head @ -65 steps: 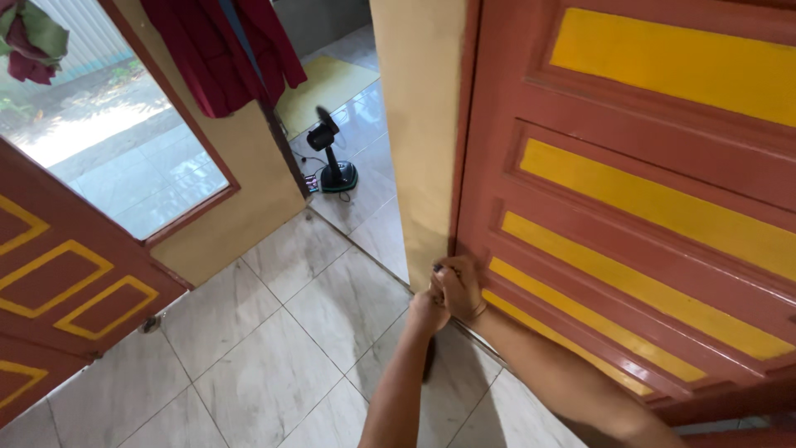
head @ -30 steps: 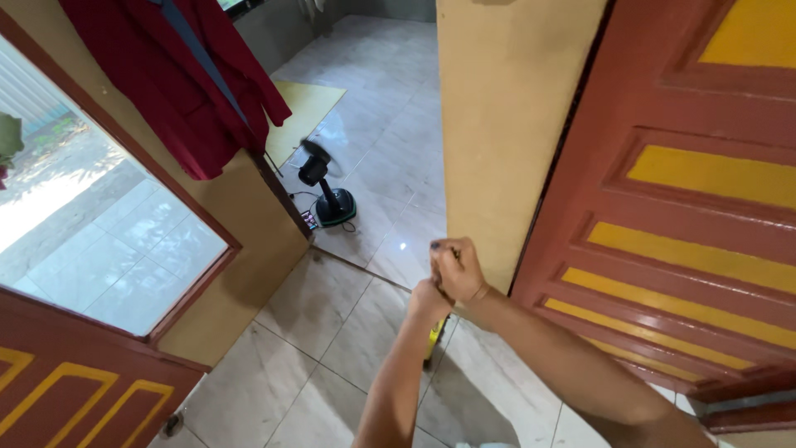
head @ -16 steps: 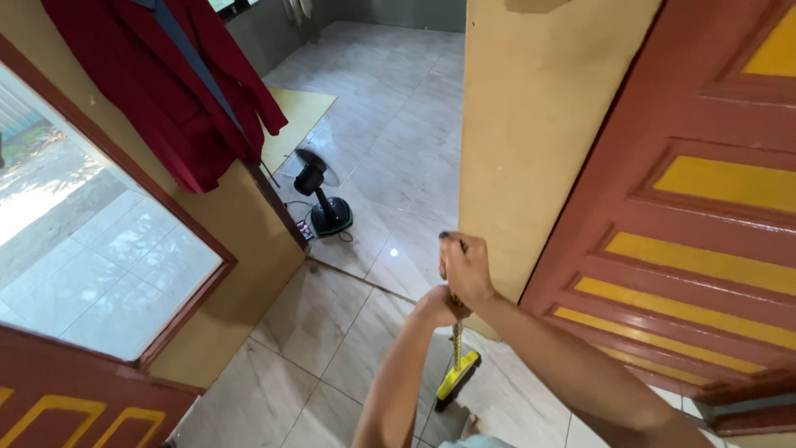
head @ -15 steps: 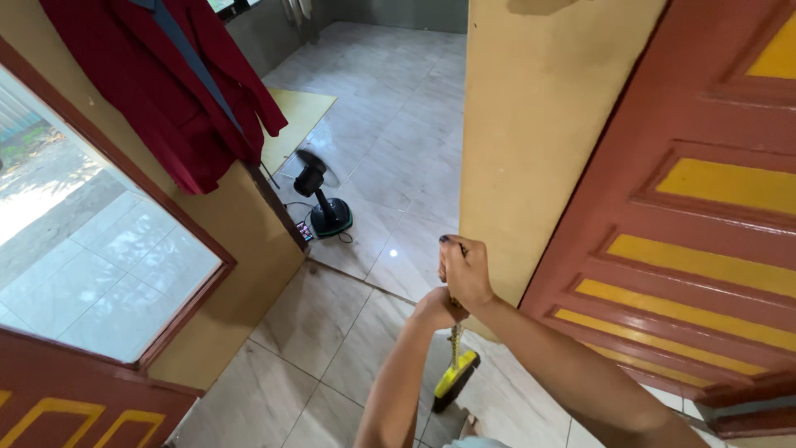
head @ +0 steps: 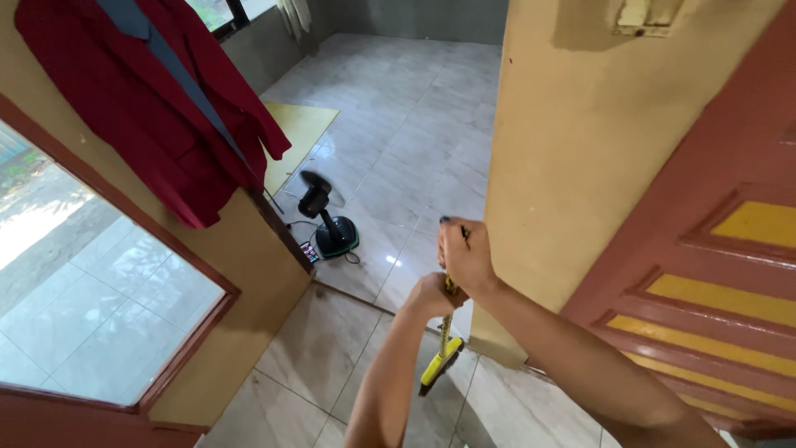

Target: The person sweeps the tiled floor using a broom, moving debris towards a central point while walking through the room.

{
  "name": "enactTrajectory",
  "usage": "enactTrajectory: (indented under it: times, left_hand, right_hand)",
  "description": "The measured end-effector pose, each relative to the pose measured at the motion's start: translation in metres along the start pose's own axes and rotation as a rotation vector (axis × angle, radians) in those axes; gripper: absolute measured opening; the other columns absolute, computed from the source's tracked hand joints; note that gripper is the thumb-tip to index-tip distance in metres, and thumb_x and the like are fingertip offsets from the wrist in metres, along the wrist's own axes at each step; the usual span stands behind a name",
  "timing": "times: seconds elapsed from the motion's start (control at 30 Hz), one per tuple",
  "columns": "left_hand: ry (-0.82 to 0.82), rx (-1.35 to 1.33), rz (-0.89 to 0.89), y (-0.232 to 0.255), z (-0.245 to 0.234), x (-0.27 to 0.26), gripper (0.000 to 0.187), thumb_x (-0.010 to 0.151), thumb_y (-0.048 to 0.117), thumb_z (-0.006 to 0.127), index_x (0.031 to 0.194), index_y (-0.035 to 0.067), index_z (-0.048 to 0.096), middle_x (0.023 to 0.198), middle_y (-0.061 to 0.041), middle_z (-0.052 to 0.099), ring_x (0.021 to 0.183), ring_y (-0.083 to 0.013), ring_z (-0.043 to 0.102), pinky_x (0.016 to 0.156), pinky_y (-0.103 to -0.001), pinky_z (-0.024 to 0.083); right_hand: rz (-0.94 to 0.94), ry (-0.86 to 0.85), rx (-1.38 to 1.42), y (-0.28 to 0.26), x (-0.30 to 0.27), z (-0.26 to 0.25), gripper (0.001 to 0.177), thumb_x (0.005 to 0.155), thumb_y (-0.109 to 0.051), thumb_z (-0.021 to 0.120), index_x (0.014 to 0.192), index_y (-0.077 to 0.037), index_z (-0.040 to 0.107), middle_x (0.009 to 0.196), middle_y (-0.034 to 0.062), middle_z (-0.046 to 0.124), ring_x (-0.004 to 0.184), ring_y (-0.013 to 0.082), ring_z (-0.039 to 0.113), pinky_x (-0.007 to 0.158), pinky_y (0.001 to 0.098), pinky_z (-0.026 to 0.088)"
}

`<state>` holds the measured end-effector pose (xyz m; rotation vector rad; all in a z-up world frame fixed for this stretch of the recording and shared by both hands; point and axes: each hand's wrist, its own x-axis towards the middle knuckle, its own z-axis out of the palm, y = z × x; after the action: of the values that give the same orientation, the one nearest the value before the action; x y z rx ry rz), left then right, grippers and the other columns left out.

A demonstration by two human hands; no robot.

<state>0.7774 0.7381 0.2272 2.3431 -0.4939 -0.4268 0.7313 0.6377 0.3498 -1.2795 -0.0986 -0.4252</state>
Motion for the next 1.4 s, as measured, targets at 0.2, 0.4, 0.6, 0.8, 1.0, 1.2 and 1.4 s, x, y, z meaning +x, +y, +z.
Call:
enactTrajectory:
  times: [0.2, 0.4, 0.6, 0.8, 1.0, 1.2, 1.4]
  left_hand:
    - [-0.086, -0.089, 0.087, 0.007, -0.018, 0.036, 0.043, 0.077, 0.05, 0.077, 0.085, 0.008, 0.076, 0.078, -0.009, 0.077, 0.075, -0.023, 0.073, 0.069, -0.037, 0.057]
    - [-0.084, -0.019, 0.143, -0.04, 0.003, 0.077, 0.041, 0.075, 0.044, 0.078, 0.094, 0.008, 0.074, 0.088, -0.012, 0.077, 0.084, -0.0303, 0.074, 0.075, -0.042, 0.058]
    - [-0.061, 0.155, 0.094, -0.095, 0.005, 0.139, 0.035, 0.085, 0.039, 0.067, 0.103, 0.011, 0.076, 0.099, -0.018, 0.074, 0.096, -0.0395, 0.069, 0.082, -0.048, 0.055]
    - [-0.177, 0.203, 0.124, -0.087, -0.054, 0.181, 0.039, 0.087, 0.046, 0.07, 0.097, 0.008, 0.076, 0.095, -0.019, 0.074, 0.095, -0.0379, 0.069, 0.083, -0.047, 0.054]
    - [-0.51, 0.128, 0.403, -0.067, -0.118, 0.205, 0.036, 0.088, 0.045, 0.068, 0.087, 0.011, 0.08, 0.085, -0.007, 0.079, 0.082, -0.0226, 0.073, 0.078, -0.037, 0.057]
    - [-0.596, -0.054, 0.414, -0.103, -0.088, 0.234, 0.021, 0.087, 0.032, 0.072, 0.091, 0.011, 0.073, 0.084, -0.004, 0.078, 0.081, -0.0193, 0.075, 0.075, -0.037, 0.059]
    - [-0.288, -0.063, 0.725, -0.155, -0.073, 0.265, 0.024, 0.085, 0.033, 0.073, 0.097, 0.012, 0.073, 0.086, -0.009, 0.074, 0.082, -0.0293, 0.07, 0.07, -0.041, 0.053]
  right_hand:
    - [-0.049, 0.055, -0.157, -0.025, 0.034, 0.014, 0.043, 0.101, -0.019, 0.057, 0.061, -0.005, 0.047, 0.051, -0.0012, 0.044, 0.043, 0.0076, 0.043, 0.042, 0.0275, 0.037]
    - [0.091, 0.19, -0.316, 0.012, 0.041, 0.016, 0.04, 0.094, -0.02, 0.067, 0.06, -0.001, 0.056, 0.048, 0.0019, 0.05, 0.041, 0.0096, 0.043, 0.039, 0.0301, 0.033]
    - [-0.028, 0.176, -0.182, 0.077, 0.07, 0.023, 0.04, 0.098, -0.02, 0.065, 0.064, -0.001, 0.055, 0.054, -0.0023, 0.048, 0.048, 0.0062, 0.047, 0.044, 0.0271, 0.036]
    - [0.019, 0.224, -0.297, 0.063, 0.136, 0.058, 0.044, 0.098, -0.021, 0.063, 0.061, -0.002, 0.052, 0.05, -0.0017, 0.045, 0.045, 0.0073, 0.039, 0.042, 0.0288, 0.033]
    - [0.13, 0.035, -0.183, 0.039, 0.197, 0.072, 0.052, 0.097, -0.029, 0.069, 0.057, -0.011, 0.041, 0.051, -0.005, 0.037, 0.045, 0.0055, 0.034, 0.042, 0.0276, 0.032]
    - [0.125, 0.273, -0.256, 0.071, 0.202, 0.092, 0.055, 0.097, -0.034, 0.068, 0.054, -0.012, 0.041, 0.047, -0.0043, 0.036, 0.042, 0.0065, 0.033, 0.04, 0.0283, 0.03]
    - [0.007, 0.345, -0.212, 0.124, 0.198, 0.097, 0.048, 0.097, -0.023, 0.067, 0.055, -0.008, 0.048, 0.049, -0.0047, 0.04, 0.044, 0.005, 0.034, 0.041, 0.0274, 0.029]
